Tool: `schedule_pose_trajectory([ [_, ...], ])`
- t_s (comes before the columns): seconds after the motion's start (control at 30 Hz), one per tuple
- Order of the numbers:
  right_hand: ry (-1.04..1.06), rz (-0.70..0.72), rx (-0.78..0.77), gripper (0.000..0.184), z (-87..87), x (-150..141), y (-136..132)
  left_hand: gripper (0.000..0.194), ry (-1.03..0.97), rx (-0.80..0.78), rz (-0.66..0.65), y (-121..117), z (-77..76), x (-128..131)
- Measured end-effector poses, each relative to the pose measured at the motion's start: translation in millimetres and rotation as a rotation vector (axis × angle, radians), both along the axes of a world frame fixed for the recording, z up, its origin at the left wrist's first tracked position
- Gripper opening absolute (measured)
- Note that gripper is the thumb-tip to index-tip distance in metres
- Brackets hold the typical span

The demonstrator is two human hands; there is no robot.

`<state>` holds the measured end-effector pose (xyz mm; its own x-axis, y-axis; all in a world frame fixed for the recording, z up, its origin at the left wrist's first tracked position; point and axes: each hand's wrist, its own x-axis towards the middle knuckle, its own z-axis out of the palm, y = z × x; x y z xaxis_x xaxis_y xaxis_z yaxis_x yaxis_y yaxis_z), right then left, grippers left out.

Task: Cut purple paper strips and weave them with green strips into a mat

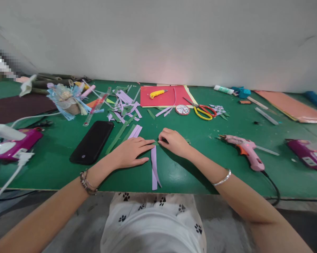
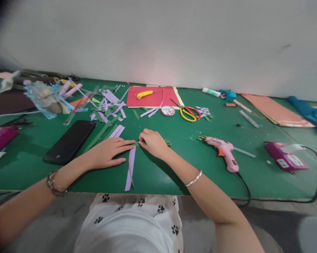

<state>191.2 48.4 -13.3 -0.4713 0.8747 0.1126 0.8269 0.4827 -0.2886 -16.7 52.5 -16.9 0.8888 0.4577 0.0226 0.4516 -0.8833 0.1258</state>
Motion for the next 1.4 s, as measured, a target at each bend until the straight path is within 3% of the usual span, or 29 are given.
schedule_pose_trajectory([
  [0.23, -0.030, -0.044, 0.105, 0.020, 3.5, -2, -12, 0.049, 0.043, -0.023, -0.046, 0, 0.4, -4],
  [0.33, -0.143, -0.088, 0.085, 0.028, 7.4, -5, -20, 0.052, 0.057, -0.035, -0.054, -1, 0.7, -5],
  [0.47, -0.264, -0.116, 0.046, 0.025, 9.4, -10, -21, 0.051, 0.039, -0.034, -0.099, -3, 3.1, -7],
  [0.63, -0.196, -0.091, 0.028, 0.023, 5.0, -7, -16, 0.039, -0.087, -0.013, -0.110, -10, 6.4, -7],
  [0.73, -0.162, -0.081, 0.047, 0.019, 2.9, -4, -14, 0.033, -0.139, -0.046, -0.032, -19, 6.2, -2],
  [0.93, -0.180, -0.094, 0.112, 0.013, 5.4, 0, -13, 0.033, -0.186, -0.082, 0.299, -35, 3.7, 16],
  [1.17, -0.132, -0.080, 0.095, 0.014, 5.1, 3, -10, 0.057, -0.139, -0.081, 0.429, -46, 6.8, 19],
  [1.4, -0.090, -0.078, 0.092, 0.021, 2.9, 1, -12, 0.046, -0.093, -0.215, 0.481, -54, 11.0, 25],
])
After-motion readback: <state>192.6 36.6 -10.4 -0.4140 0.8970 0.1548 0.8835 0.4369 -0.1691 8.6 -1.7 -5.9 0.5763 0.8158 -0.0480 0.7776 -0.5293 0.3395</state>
